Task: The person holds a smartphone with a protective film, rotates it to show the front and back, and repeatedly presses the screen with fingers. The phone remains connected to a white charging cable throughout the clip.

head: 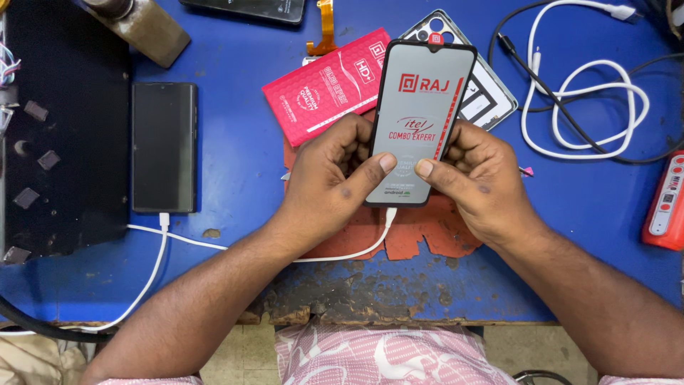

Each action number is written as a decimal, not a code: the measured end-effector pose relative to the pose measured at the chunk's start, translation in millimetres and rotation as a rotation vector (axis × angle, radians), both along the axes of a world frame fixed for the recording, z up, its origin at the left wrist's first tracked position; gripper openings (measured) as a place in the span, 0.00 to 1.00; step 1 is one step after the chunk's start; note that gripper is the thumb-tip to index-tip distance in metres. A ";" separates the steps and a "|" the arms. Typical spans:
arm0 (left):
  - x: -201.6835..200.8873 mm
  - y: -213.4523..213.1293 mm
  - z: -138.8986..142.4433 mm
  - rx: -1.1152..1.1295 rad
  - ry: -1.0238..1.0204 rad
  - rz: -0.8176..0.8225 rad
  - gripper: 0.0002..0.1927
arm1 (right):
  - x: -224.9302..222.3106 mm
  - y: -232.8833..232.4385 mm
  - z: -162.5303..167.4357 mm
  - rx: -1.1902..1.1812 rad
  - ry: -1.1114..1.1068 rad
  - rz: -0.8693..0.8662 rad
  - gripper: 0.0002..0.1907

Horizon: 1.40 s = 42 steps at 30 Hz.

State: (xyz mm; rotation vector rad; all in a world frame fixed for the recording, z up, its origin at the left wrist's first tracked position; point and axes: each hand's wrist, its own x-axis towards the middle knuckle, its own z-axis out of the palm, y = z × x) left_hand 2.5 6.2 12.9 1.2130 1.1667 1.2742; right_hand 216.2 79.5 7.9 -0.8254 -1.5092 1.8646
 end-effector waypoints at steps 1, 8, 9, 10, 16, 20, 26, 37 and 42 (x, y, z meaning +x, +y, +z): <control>0.2 0.0 0.0 -0.004 0.001 0.001 0.07 | 0.3 -0.1 -0.2 -0.007 0.003 -0.003 0.13; 0.1 -0.9 0.9 -0.005 0.017 0.003 0.07 | 0.1 -0.3 -1.6 -0.001 0.012 -0.005 0.13; 0.4 -0.8 0.8 -0.005 0.014 0.001 0.07 | 0.5 -0.1 -1.8 0.000 0.013 -0.004 0.13; 0.3 -0.9 0.7 -0.003 0.018 0.004 0.07 | 0.5 -0.3 -1.7 0.001 0.013 -0.003 0.13; 0.9 -0.4 0.2 -0.008 0.010 0.007 0.07 | 0.5 -0.5 -1.3 0.000 -0.010 -0.006 0.13; 0.2 -0.2 0.4 -0.007 0.013 0.008 0.07 | -0.3 -0.5 -1.0 0.009 -0.019 -0.011 0.13; 0.3 -0.2 0.3 0.001 0.043 0.017 0.07 | -0.1 -0.9 -0.8 -0.005 0.004 -0.011 0.14; 0.5 -0.1 0.4 -0.001 0.055 0.015 0.07 | 0.1 -0.2 -0.6 0.003 -0.008 -0.006 0.14; -0.5 -0.2 0.7 0.000 0.060 0.011 0.07 | -0.1 -0.4 -0.7 0.008 -0.017 -0.007 0.14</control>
